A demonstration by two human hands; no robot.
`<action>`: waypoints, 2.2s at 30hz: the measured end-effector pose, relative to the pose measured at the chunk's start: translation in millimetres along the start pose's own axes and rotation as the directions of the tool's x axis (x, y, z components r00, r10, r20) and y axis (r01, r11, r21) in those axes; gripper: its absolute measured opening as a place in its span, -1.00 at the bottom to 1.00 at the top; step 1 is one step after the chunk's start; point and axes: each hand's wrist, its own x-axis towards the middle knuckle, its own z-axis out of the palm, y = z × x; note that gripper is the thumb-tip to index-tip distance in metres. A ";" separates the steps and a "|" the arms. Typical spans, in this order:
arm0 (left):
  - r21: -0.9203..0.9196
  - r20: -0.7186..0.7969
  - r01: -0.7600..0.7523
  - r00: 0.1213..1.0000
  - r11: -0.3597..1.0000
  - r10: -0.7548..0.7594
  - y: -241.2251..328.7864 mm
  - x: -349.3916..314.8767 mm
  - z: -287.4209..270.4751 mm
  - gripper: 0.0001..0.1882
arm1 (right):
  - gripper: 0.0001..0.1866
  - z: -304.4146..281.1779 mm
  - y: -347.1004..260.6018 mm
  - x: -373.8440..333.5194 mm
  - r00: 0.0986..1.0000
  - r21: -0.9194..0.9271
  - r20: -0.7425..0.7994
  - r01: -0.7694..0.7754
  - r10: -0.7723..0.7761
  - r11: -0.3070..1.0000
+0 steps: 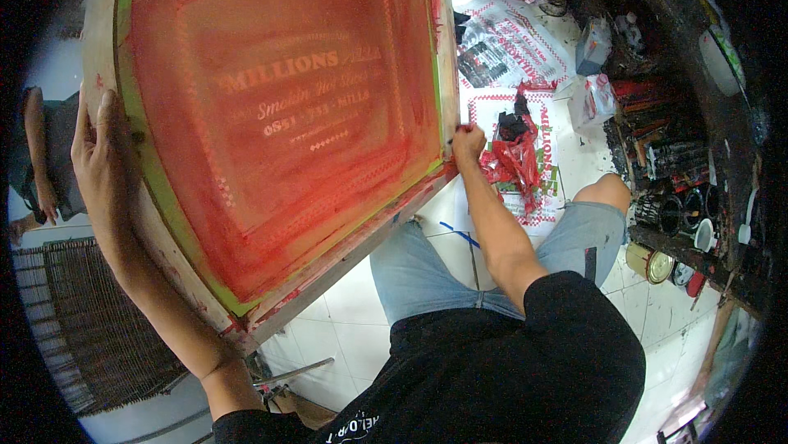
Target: The person sits on the floor and wipes a red screen printing frame with a black cloth. They repeatedly wipe the surface and edges of the frame, occasionally dipping the cloth into a container to reload it. The task involves cleaning the screen surface thoroughly.
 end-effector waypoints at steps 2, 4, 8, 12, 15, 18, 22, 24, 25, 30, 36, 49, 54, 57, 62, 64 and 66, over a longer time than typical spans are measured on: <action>-0.044 0.007 -0.028 1.000 0.999 0.028 1.6 4.5 10.4 -0.54 | -0.87 3.4 -0.6 51.1 0.995 0.109 -0.042 0.090 -0.086 0.990; -0.051 0.032 -0.015 0.999 0.999 0.017 -0.6 3.1 3.5 -0.53 | -0.86 10.7 -30.3 65.9 0.989 0.275 -0.095 0.134 -0.112 0.952; 0.041 0.011 -0.112 0.994 0.993 0.111 -3.2 4.1 9.2 -0.52 | -0.85 0.5 -30.1 94.1 0.959 0.121 0.008 0.281 -0.284 0.952; -0.018 0.039 -0.012 0.999 1.000 0.012 1.5 3.1 3.5 -0.53 | -0.80 -10.5 -12.0 42.7 0.950 -0.078 0.238 0.226 -0.202 0.971; -0.039 0.006 -0.021 1.000 0.999 0.021 5.1 -1.6 3.2 -0.54 | -0.83 -49.4 -14.1 36.1 0.879 -0.125 0.408 0.321 -0.246 0.939; -0.037 0.025 -0.099 0.995 0.994 0.100 8.4 -2.3 6.2 -0.55 | -0.85 -89.7 -29.9 38.9 0.871 -0.020 0.250 0.440 -0.422 0.898; -0.053 0.053 -0.065 0.996 0.996 0.068 -5.3 3.0 -0.4 -0.56 | -0.86 -142.2 -47.8 39.8 0.744 -0.037 0.006 0.668 -0.668 0.744; -0.136 0.067 0.033 0.997 0.990 -0.024 -5.8 4.6 -0.4 -0.55 | -0.76 -153.3 -24.1 58.2 0.744 -0.230 0.209 0.668 -0.634 0.708; -0.181 0.061 0.031 0.998 0.983 -0.020 -11.9 8.4 0.7 -0.55 | -0.72 -159.9 -16.8 61.7 0.772 -0.330 0.305 0.634 -0.557 0.699; -0.205 -0.011 -0.179 0.984 0.962 0.180 -8.4 4.0 2.2 -0.47 | -0.64 -191.1 -11.4 61.7 0.893 -0.426 0.293 0.442 -0.341 0.790; 0.043 -0.005 -0.257 0.966 0.965 0.257 6.7 -11.0 -5.3 -0.10 | -0.46 -221.6 -138.0 30.9 0.746 -0.183 0.138 0.666 -0.652 0.723; -0.184 -0.046 -0.397 0.917 0.899 0.396 5.0 -38.1 -31.2 -0.16 | -0.11 -272.0 -494.7 7.0 0.012 0.253 0.361 0.961 -0.932 0.110; -0.234 0.028 -0.339 0.935 0.911 0.355 40.1 -67.7 -66.1 -0.35 | -0.44 -287.2 -478.6 -51.2 -0.029 0.293 0.484 0.947 -0.875 0.130; -0.313 -0.025 -0.475 0.869 0.822 0.493 47.1 -53.7 -76.0 -0.17 | -0.45 -302.7 -483.7 -48.3 -0.023 0.191 0.457 0.979 -0.889 0.073; -0.120 -0.206 -0.810 0.586 0.575 0.783 52.3 -12.2 -124.7 -0.22 | -0.60 -330.6 -505.4 -71.4 0.147 0.221 0.194 0.957 -0.970 0.189; 0.094 -0.224 -0.827 0.525 0.554 0.821 51.7 5.1 -126.5 -0.23 | -0.61 -343.5 -513.7 -53.8 0.146 0.191 0.163 0.966 -0.976 0.176; 0.211 -0.218 -0.818 0.494 0.535 0.842 52.3 21.5 -126.7 -0.24 | -0.60 -350.8 -514.1 -52.9 0.227 0.080 0.081 0.969 -0.970 0.234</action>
